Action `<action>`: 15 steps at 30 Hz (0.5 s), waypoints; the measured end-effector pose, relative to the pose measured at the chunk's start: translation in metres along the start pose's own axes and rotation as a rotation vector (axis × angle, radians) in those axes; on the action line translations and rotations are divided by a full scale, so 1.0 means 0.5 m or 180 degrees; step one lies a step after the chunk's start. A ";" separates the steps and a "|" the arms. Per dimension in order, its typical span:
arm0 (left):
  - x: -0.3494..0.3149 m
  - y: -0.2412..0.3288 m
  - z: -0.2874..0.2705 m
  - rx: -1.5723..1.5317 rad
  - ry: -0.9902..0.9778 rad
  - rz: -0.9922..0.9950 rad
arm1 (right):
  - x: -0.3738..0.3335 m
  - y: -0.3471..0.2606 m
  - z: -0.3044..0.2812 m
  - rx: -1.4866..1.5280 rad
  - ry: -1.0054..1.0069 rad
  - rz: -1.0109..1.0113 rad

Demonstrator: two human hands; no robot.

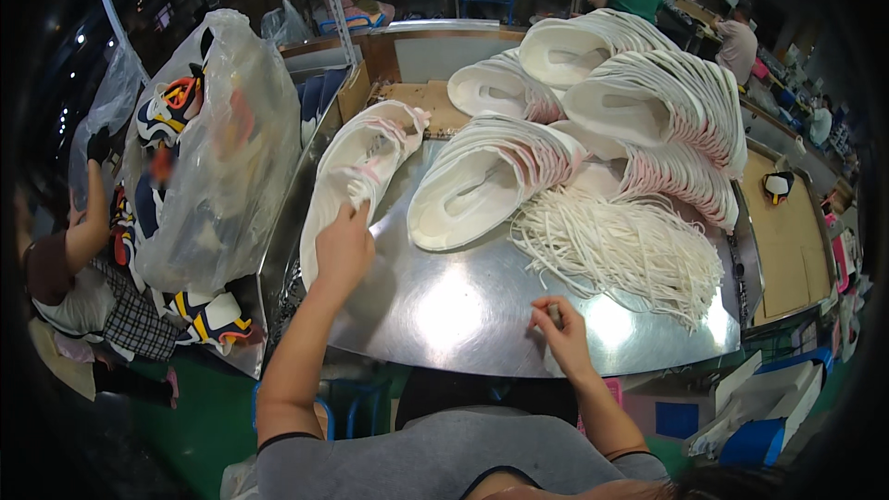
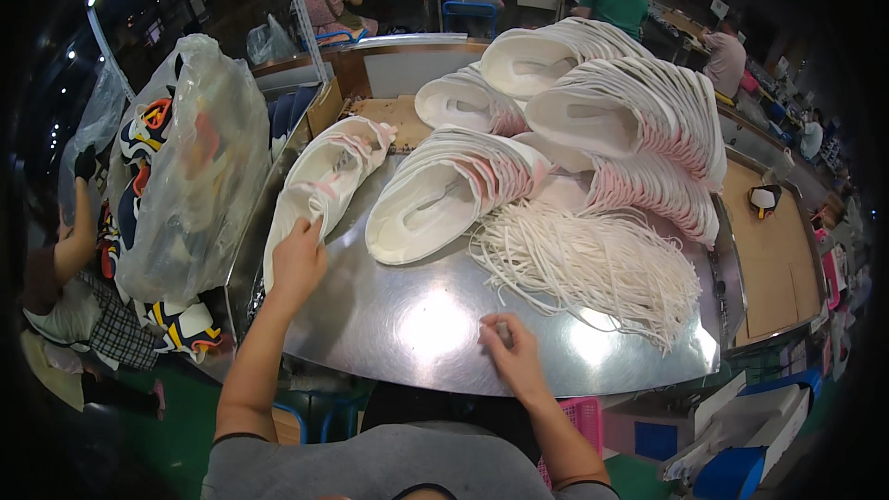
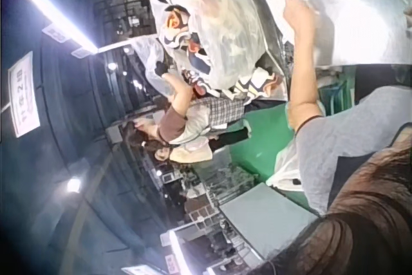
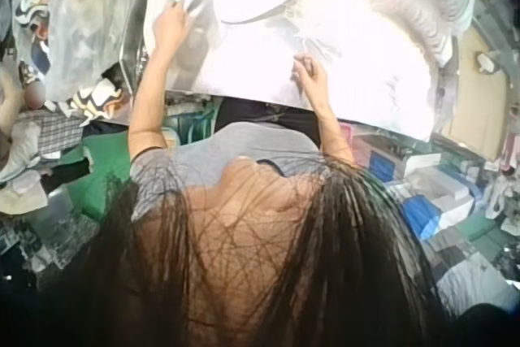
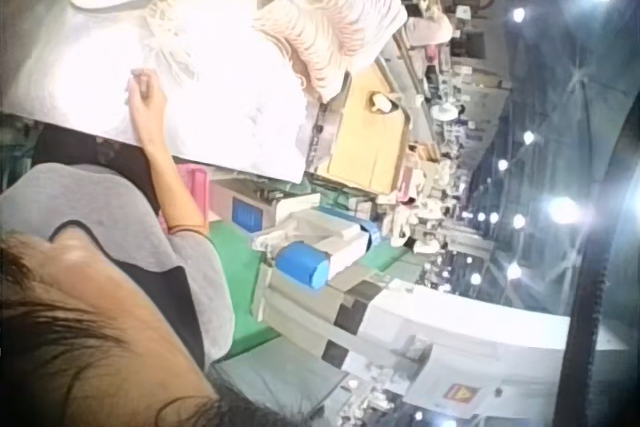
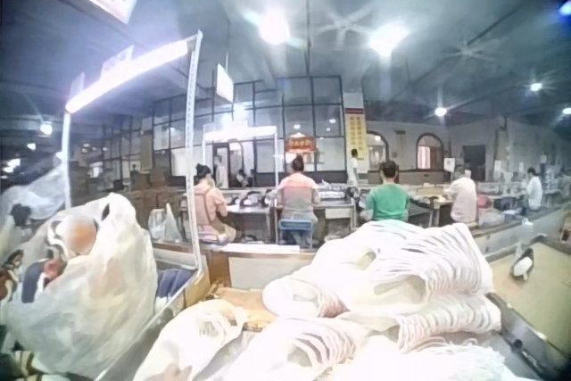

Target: The person laces a white shoe by threading long white laces through the eyelets one by one. The person pulls the lace through, adjusts the tension, and places the laced shoe into a pink basket.

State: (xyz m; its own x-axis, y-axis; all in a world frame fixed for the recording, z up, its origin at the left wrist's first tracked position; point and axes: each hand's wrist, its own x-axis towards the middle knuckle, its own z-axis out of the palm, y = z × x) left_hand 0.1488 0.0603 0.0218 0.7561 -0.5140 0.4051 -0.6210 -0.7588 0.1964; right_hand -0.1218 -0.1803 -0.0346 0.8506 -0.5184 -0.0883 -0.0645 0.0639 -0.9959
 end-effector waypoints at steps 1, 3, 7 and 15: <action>0.066 -0.055 0.083 0.0232 -0.0007 0.0059 | -0.010 0.006 0.004 -0.0180 -0.0187 0.0048; 0.167 -0.140 0.196 0.0398 0.0040 0.0187 | -0.020 0.002 0.007 -0.0667 -0.0358 0.0004; 0.249 -0.179 0.289 0.0392 0.0094 0.0272 | -0.033 0.015 -0.033 -0.1017 -0.0144 -0.0090; 0.025 -0.034 0.205 -0.1453 -0.0124 -0.0378 | 0.087 0.025 -0.068 -0.2148 0.0706 -0.1108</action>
State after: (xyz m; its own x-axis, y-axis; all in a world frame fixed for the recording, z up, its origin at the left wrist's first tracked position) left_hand 0.1900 0.0257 -0.0682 0.8291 -0.4556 0.3239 -0.5504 -0.5641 0.6154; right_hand -0.1030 -0.2309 -0.0518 0.7608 -0.5760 0.2992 -0.1768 -0.6274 -0.7583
